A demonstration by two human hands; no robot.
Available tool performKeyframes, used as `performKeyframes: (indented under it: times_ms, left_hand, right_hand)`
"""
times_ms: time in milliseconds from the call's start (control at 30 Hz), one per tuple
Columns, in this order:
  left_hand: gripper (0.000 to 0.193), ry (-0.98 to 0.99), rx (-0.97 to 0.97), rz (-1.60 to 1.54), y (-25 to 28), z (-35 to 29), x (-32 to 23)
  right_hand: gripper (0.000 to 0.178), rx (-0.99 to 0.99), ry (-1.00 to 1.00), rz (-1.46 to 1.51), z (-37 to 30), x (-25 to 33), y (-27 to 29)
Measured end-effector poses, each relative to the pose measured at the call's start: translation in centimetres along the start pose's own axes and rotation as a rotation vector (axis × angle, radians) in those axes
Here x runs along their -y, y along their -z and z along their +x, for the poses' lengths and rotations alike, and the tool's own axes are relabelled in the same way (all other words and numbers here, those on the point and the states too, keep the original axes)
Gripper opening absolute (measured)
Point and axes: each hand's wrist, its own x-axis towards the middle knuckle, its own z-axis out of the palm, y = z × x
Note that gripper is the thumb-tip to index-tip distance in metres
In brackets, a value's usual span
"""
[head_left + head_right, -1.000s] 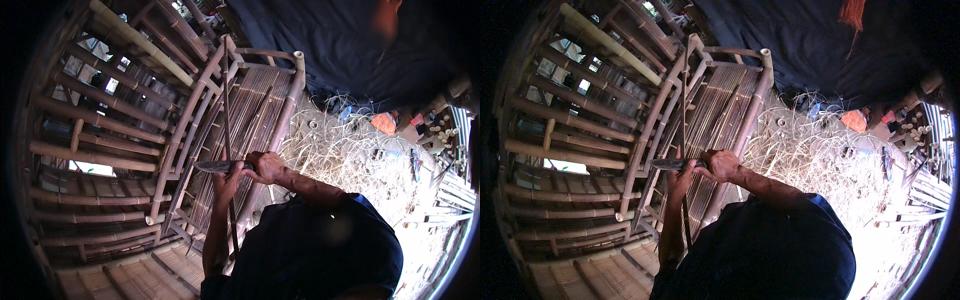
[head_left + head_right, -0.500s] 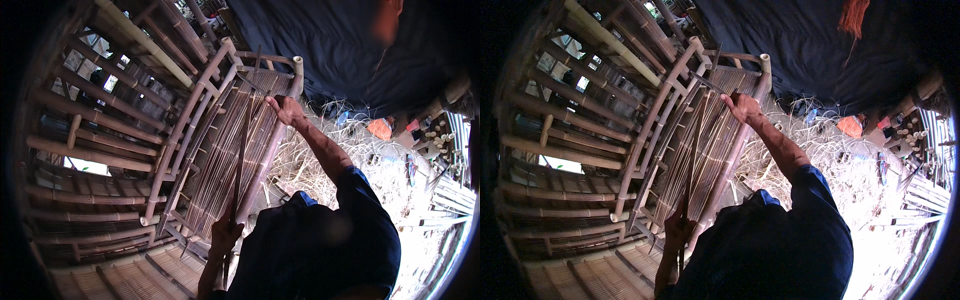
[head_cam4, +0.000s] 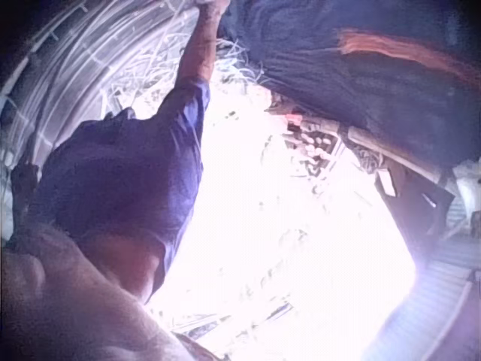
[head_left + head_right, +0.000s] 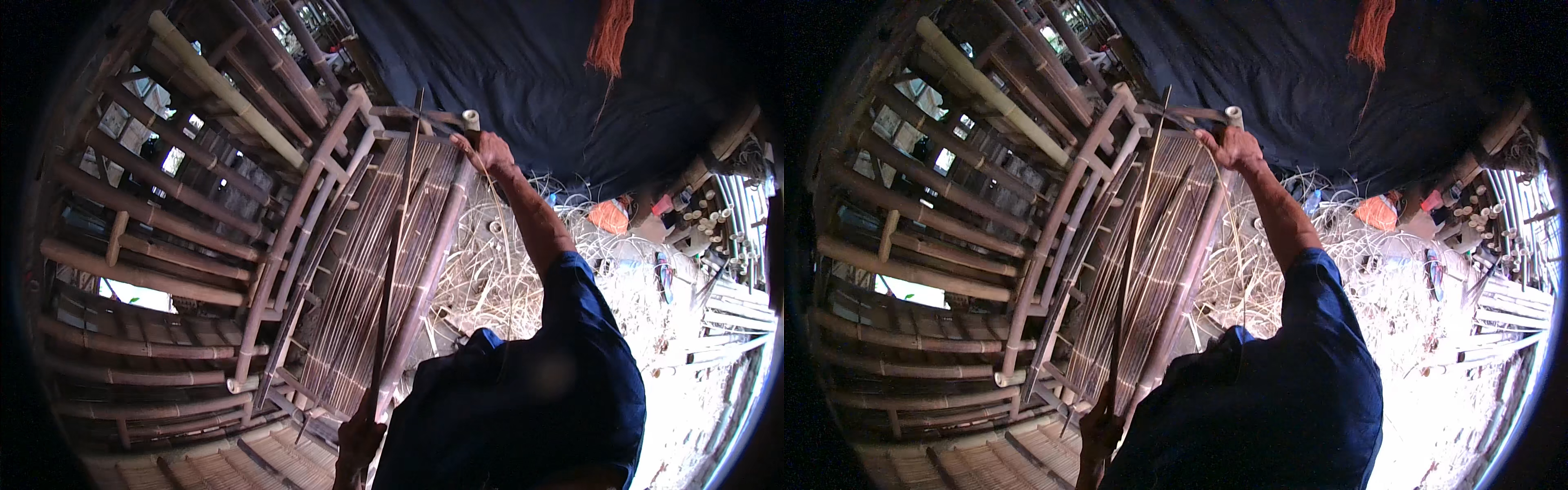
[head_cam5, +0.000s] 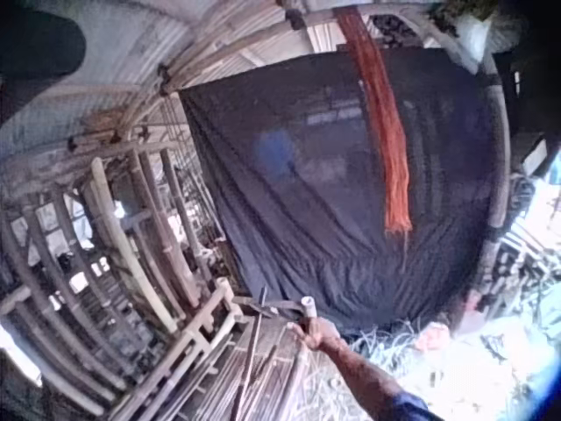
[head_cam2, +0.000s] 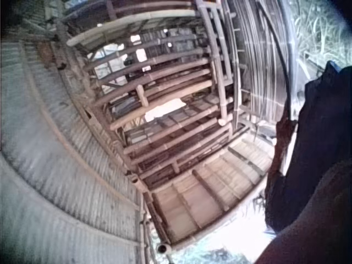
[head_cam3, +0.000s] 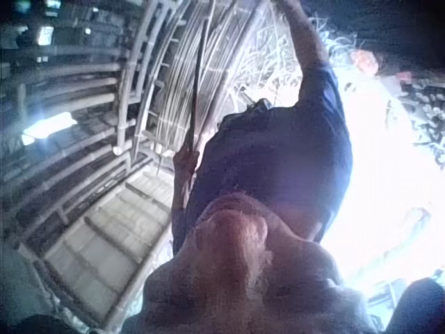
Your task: The person weaves thin bamboo strips into a mat using a knife to split and trim the strips. They repeatedly insert strips into a bamboo frame, tighten them with the knife, and trim excess material, continuing the weaving process throughout the clip.
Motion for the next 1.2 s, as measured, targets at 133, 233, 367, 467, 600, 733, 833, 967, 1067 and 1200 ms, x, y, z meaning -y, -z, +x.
performKeyframes:
  times_ms: [133,233,367,467,600,733,833,967,1067,1200]
  left_hand:
    - [0.066,0.121,0.025,0.026,-0.1,-0.9,0.2]
    - [0.05,0.052,0.037,0.035,-1.0,-0.2,1.5]
    - [0.032,-0.189,0.101,0.093,-3.5,5.0,3.0]
    - [0.033,-0.603,-0.229,0.158,-5.5,13.1,2.2]
    - [0.066,-0.161,0.01,-0.579,-6.4,18.9,-1.6]
    - [0.078,-0.237,-0.108,-0.513,-6.9,20.5,-4.4]
    - [0.075,-0.239,-0.049,-0.457,-7.4,18.9,-4.1]
    - [0.072,-0.331,0.023,-0.533,-7.4,13.0,-2.4]
    - [0.073,-0.303,0.096,-0.42,-6.1,4.4,-0.7]
    - [0.078,-0.115,0.104,0.068,-5.3,-9.1,3.6]
  right_hand:
    - [0.084,-0.273,-0.294,-0.078,1.4,-2.2,3.2]
    - [0.086,-0.278,-0.548,0.105,1.5,-3.4,5.8]
    - [0.08,-0.026,-0.244,0.369,-3.0,-1.2,2.8]
    - [0.071,0.075,-0.159,0.326,-10.9,4.0,-3.2]
    - [0.055,0.456,0.057,0.279,-24.1,11.4,-5.7]
    - [0.06,0.356,0.21,0.354,-31.5,15.4,-4.6]
    - [0.064,0.282,0.102,0.248,-31.9,14.5,-5.2]
    - [0.068,0.262,0.01,0.112,-28.8,11.0,-6.2]
    - [0.067,-0.014,-0.118,-0.042,-25.7,8.3,-4.5]
    - [0.08,-0.265,-0.177,-0.191,-22.6,2.5,1.1]
